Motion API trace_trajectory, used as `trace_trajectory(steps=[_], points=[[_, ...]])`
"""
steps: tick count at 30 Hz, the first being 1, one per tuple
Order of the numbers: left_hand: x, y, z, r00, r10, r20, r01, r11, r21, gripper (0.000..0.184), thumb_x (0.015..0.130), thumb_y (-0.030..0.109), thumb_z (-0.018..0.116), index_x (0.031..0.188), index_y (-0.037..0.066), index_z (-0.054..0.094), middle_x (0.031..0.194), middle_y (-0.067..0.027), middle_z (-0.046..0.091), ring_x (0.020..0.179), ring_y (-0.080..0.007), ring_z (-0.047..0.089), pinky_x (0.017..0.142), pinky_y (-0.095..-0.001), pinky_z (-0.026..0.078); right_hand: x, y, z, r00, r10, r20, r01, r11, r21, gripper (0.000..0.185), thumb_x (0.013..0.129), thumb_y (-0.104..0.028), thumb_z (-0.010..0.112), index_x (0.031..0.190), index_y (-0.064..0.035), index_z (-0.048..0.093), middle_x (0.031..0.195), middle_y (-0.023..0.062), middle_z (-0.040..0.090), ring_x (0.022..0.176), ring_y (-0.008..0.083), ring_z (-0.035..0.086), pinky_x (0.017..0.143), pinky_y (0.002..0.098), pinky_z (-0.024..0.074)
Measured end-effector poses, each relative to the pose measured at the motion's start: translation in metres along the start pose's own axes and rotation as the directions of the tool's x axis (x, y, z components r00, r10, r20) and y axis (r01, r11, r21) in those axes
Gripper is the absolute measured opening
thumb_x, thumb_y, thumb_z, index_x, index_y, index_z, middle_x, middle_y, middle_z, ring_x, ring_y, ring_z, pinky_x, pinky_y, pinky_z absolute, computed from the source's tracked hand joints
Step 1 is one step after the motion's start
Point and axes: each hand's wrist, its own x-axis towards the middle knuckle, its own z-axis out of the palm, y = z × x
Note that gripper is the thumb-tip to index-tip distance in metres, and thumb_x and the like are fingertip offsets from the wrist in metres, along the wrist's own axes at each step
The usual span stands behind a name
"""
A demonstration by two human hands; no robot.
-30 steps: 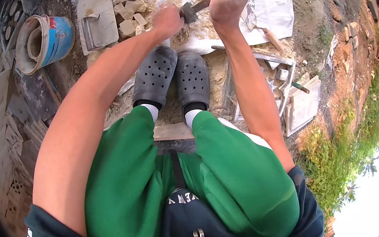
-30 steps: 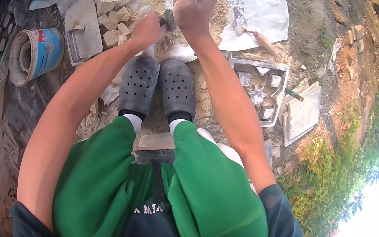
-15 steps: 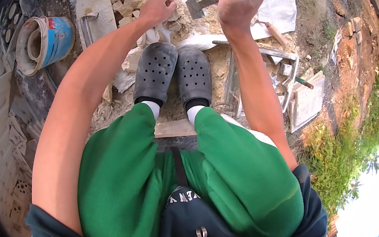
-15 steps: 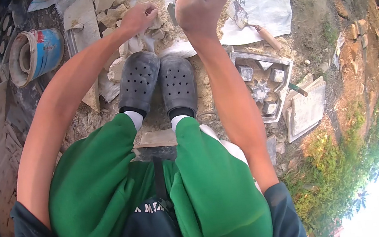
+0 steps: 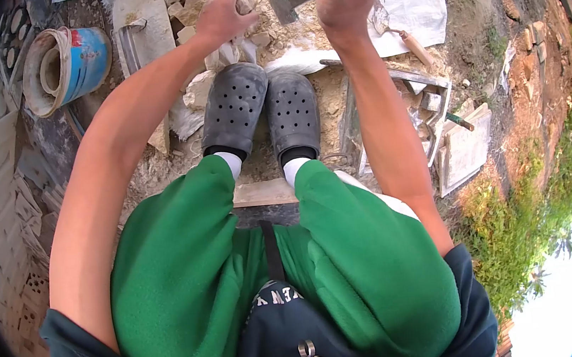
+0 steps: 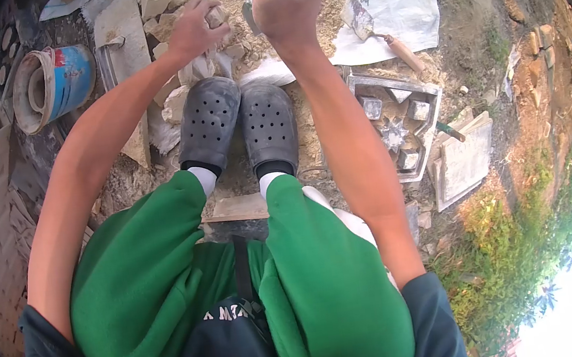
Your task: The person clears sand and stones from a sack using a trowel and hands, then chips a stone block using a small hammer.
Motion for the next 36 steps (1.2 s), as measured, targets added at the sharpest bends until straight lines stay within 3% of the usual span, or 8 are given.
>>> trace_trajectory(steps=[5,10,12,13,20,23,25,36], points=[[0.013,-0.003,0.000,0.981,-0.186,-0.047,0.189,0.979,0.079,0.048,0.081,0.029,0.071,0.123,0.010,0.060,0.119,-0.0127,0.060,0.114,-0.0354,0.056,0.097,-0.0459,0.046,0.005,0.016,-0.007,1.000,0.009,0.008,-0.009,1.000,0.028,0.043,0.099,-0.014,0.046,0.057,-0.0093,0.040,0.051,-0.0010,0.040,0.044,0.0096,0.036,0.044,0.0280,0.0282],[0.016,0.013,0.010,0.952,0.301,-0.056,-0.270,0.911,0.311,0.030,0.081,0.023,0.069,0.110,0.013,0.070,0.118,-0.0093,0.063,0.118,-0.0268,0.056,0.106,-0.0461,0.035,0.015,-0.012,-0.006,0.982,0.118,-0.149,-0.093,0.981,0.168,0.040,0.099,-0.015,0.051,0.061,-0.0134,0.039,0.051,-0.0047,0.032,0.041,0.0083,0.031,0.041,0.0276,0.0268],[0.015,0.025,0.015,0.969,0.237,0.073,-0.246,0.881,0.403,0.022,0.082,0.023,0.067,0.102,0.014,0.072,0.114,-0.0079,0.065,0.116,-0.0259,0.057,0.107,-0.0463,0.032,0.019,-0.012,-0.008,0.992,0.123,-0.024,-0.089,0.826,0.557,0.041,0.099,-0.016,0.050,0.060,-0.0145,0.038,0.050,-0.0050,0.031,0.040,0.0080,0.028,0.040,0.0276,0.0243],[0.015,0.031,0.016,0.967,0.161,0.196,-0.238,0.838,0.490,0.016,0.084,0.024,0.066,0.095,0.015,0.075,0.109,-0.0065,0.067,0.114,-0.0251,0.058,0.109,-0.0465,0.029,0.018,-0.020,-0.011,0.983,0.125,-0.136,-0.094,0.972,0.217,0.041,0.099,-0.016,0.050,0.060,-0.0147,0.037,0.050,-0.0051,0.031,0.040,0.0080,0.026,0.040,0.0277,0.0237],[0.007,0.034,0.030,0.939,0.149,0.310,-0.275,0.868,0.414,0.020,0.086,0.009,0.055,0.095,0.013,0.072,0.097,-0.0080,0.071,0.107,-0.0216,0.062,0.113,-0.0526,0.023,0.010,-0.026,-0.002,0.977,0.112,-0.181,-0.075,0.976,0.202,0.040,0.099,-0.017,0.051,0.061,-0.0141,0.038,0.050,-0.0049,0.031,0.040,0.0081,0.026,0.040,0.0273,0.0238],[-0.001,0.020,0.035,0.960,0.279,0.024,-0.270,0.899,0.346,0.017,0.089,0.022,0.060,0.095,0.014,0.074,0.100,-0.0026,0.069,0.110,-0.0174,0.060,0.115,-0.0488,0.022,0.004,0.001,-0.007,0.999,0.005,0.035,-0.032,0.531,0.847,0.040,0.100,-0.016,0.050,0.061,-0.0127,0.040,0.051,-0.0043,0.033,0.041,0.0078,0.028,0.040,0.0273,0.0246],[-0.005,0.022,0.022,0.968,0.249,-0.012,-0.227,0.898,0.377,0.019,0.089,0.024,0.060,0.099,0.014,0.073,0.110,0.0016,0.066,0.118,-0.0159,0.055,0.118,-0.0494,0.016,-0.006,-0.016,-0.002,0.985,0.107,-0.137,-0.089,0.987,0.131,0.040,0.101,-0.015,0.050,0.062,-0.0113,0.042,0.051,-0.0038,0.035,0.042,0.0076,0.031,0.041,0.0275,0.0253],[-0.007,0.023,0.027,0.978,0.208,-0.007,-0.186,0.891,0.414,0.020,0.089,0.026,0.062,0.099,0.015,0.076,0.130,-0.0006,0.057,0.135,-0.0180,0.042,0.117,-0.0528,0.011,-0.002,0.019,0.016,0.999,-0.045,-0.030,0.046,0.999,0.023,0.042,0.099,-0.017,0.048,0.058,-0.0085,0.042,0.052,-0.0021,0.041,0.047,0.0080,0.037,0.046,0.0281,0.0270]])
